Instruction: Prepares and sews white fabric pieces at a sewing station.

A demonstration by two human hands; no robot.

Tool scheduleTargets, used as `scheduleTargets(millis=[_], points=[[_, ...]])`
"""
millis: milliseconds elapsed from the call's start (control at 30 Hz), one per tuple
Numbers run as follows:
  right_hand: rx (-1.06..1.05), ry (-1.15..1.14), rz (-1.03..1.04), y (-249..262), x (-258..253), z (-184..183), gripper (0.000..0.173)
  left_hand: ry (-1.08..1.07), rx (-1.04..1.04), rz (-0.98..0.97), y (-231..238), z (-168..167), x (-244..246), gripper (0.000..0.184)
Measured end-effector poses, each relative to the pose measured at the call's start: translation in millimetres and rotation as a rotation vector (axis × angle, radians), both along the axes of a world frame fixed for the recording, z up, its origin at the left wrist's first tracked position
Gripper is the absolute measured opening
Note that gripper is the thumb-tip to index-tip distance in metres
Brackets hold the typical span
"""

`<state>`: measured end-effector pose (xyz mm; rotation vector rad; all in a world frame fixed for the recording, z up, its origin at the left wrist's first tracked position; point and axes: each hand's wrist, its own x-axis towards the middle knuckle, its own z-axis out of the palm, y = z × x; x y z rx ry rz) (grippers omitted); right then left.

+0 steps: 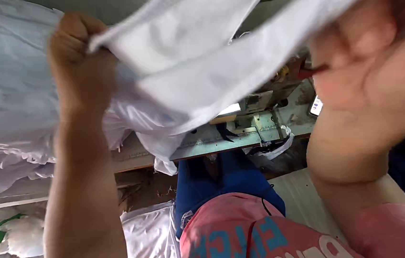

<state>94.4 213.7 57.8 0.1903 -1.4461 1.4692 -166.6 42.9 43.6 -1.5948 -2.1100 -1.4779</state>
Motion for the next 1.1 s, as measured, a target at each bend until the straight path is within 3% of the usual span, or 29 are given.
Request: scheduleTargets(millis=[33, 100, 167, 233, 300, 333, 467, 533, 600, 700, 800, 900, 1033, 1100], points=[[-0.001, -0.006, 0.000, -4, 2, -11, 0.027, 0.034, -0.014, -0.027, 2, 9, -8, 0.010], [-0.066, -0.093, 0.129, -15, 2, -46, 0.012, 0.136, -0.254, -0.054, 7, 6, -20, 0.011], [-0.280, -0.270, 0.254, -30, -3, -91, 0.010, 0.191, -0.612, -0.019, 13, -16, -23, 0.034], [-0.489, -0.504, 0.321, -35, -8, -134, 0.007, 0.175, -0.742, 0.012, 22, -54, -9, 0.039], [-0.612, -0.663, 0.314, -35, -11, -167, 0.006, 0.113, -0.663, -0.033, 20, -88, 27, 0.021], [-0.638, -0.724, 0.287, -35, -12, -175, 0.009, 0.012, -0.612, -0.086, 18, -106, 46, 0.022], [-0.620, -0.736, 0.205, -38, -11, -179, 0.008, -0.387, -0.625, -0.331, 12, -167, 92, 0.059], [-0.584, -0.704, 0.196, -36, -12, -178, 0.005, -0.535, -0.470, -0.430, 12, -182, 98, 0.064], [-0.539, -0.687, 0.178, -33, -11, -179, 0.007, -0.590, -0.307, -0.447, 13, -186, 99, 0.047], [-0.480, -0.664, 0.145, -31, -9, -179, 0.008, -0.492, -0.159, -0.356, 12, -182, 97, 0.015], [-0.456, -0.621, 0.140, -31, -9, -183, 0.010, -0.589, -0.123, -0.356, 9, -181, 101, 0.026], [-0.469, -0.600, 0.164, -36, -8, -186, 0.008, -0.746, -0.269, -0.402, 5, -189, 113, 0.048], [-0.507, -0.584, 0.211, -37, -7, -182, 0.006, -0.706, -0.070, -0.439, 10, -187, 114, 0.012], [-0.562, -0.583, 0.235, -35, -6, -178, 0.004, -0.539, 0.079, -0.482, 13, -184, 107, 0.016]])
